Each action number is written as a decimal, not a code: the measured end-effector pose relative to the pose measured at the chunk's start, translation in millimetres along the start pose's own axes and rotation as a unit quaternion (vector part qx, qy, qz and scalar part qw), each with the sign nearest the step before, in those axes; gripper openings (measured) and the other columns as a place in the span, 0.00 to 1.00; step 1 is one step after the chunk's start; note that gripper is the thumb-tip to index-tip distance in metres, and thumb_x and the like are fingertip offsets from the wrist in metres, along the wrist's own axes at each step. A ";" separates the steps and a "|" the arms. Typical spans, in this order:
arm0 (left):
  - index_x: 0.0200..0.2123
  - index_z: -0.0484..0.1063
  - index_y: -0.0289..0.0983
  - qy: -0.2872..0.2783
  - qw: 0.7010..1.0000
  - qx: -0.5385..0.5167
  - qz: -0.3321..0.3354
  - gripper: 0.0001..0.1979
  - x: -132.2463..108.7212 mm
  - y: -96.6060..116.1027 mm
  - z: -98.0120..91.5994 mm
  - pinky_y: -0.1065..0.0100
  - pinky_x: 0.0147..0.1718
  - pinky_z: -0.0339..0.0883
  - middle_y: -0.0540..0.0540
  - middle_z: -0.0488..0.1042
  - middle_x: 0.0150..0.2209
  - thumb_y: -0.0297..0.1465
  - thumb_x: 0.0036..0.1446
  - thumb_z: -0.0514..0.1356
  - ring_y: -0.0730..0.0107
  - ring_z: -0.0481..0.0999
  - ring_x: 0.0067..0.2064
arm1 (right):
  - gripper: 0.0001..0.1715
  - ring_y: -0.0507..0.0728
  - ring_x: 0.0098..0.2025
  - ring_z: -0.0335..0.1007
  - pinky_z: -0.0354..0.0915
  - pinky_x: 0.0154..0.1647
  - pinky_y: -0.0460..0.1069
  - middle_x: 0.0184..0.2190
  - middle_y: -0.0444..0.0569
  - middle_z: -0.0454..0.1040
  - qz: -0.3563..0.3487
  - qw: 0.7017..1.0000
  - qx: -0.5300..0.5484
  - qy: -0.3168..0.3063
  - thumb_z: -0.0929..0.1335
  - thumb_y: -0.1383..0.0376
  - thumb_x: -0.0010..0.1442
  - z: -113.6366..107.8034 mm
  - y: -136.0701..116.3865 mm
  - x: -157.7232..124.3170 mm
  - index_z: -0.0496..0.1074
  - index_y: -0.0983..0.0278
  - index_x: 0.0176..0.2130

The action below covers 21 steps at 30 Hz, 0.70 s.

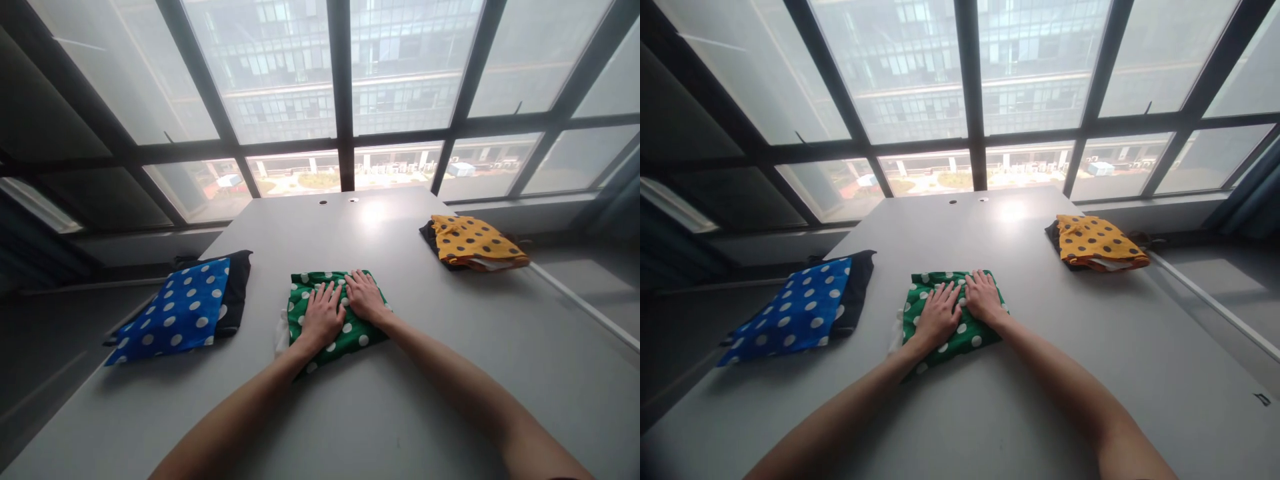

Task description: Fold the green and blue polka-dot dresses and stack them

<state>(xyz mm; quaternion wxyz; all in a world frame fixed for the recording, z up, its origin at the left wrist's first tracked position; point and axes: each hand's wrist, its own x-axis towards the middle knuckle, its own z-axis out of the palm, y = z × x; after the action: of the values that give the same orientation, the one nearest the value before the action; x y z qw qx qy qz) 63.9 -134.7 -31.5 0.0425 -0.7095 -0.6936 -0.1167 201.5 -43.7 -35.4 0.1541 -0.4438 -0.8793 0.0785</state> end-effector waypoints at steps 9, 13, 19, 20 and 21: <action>0.71 0.64 0.39 0.007 1.000 -0.005 -0.001 0.28 -0.6 1.6 -2.8 0.48 0.72 0.45 0.43 0.61 0.73 0.39 0.71 0.51 0.50 0.56 0.73 | 0.35 0.66 0.77 0.43 0.43 0.73 0.65 0.76 0.57 0.50 0.039 0.998 0.018 -0.046 0.56 0.51 0.76 -10.1 47.9 -12.9 0.58 0.61 0.74; 0.71 0.63 0.41 -0.001 1.000 -0.009 -0.019 0.28 -0.6 3.2 -2.9 0.42 0.72 0.43 0.43 0.60 0.73 0.39 0.71 0.51 0.47 0.54 0.74 | 0.30 0.65 0.71 0.55 0.52 0.71 0.60 0.70 0.60 0.63 0.078 0.996 0.024 0.046 0.56 0.57 0.75 -21.2 70.0 -23.8 0.67 0.67 0.67; 0.72 0.62 0.36 -0.028 0.993 0.011 -0.113 0.32 -2.4 15.6 -1.6 0.25 0.66 0.40 0.34 0.55 0.74 0.44 0.71 0.50 0.27 0.49 0.74 | 0.18 0.61 0.46 0.73 0.68 0.49 0.53 0.45 0.55 0.77 0.095 0.979 0.106 0.146 0.60 0.63 0.71 -57.4 54.6 -67.5 0.77 0.64 0.47; 0.72 0.61 0.35 -0.023 0.993 0.016 -0.117 0.33 -3.8 19.2 -1.6 0.24 0.66 0.39 0.33 0.54 0.74 0.44 0.71 0.50 0.26 0.47 0.74 | 0.17 0.59 0.42 0.73 0.68 0.46 0.52 0.42 0.53 0.76 0.068 0.978 0.128 0.147 0.60 0.64 0.71 -62.2 45.5 -80.7 0.76 0.63 0.45; 0.72 0.61 0.34 -0.013 0.994 0.021 -0.108 0.33 -5.3 22.9 -1.9 0.24 0.67 0.37 0.33 0.53 0.75 0.43 0.71 0.50 0.26 0.45 0.75 | 0.16 0.58 0.40 0.73 0.69 0.44 0.52 0.40 0.52 0.76 0.030 0.978 0.148 0.144 0.59 0.66 0.71 -65.5 35.0 -94.5 0.76 0.62 0.43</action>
<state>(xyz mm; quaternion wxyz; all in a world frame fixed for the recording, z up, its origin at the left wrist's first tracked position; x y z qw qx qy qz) 86.4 -141.1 -28.5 0.0356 -0.6307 -0.7692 -0.0965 303.0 -98.9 -2.5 0.3401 -0.4493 -0.8129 0.1475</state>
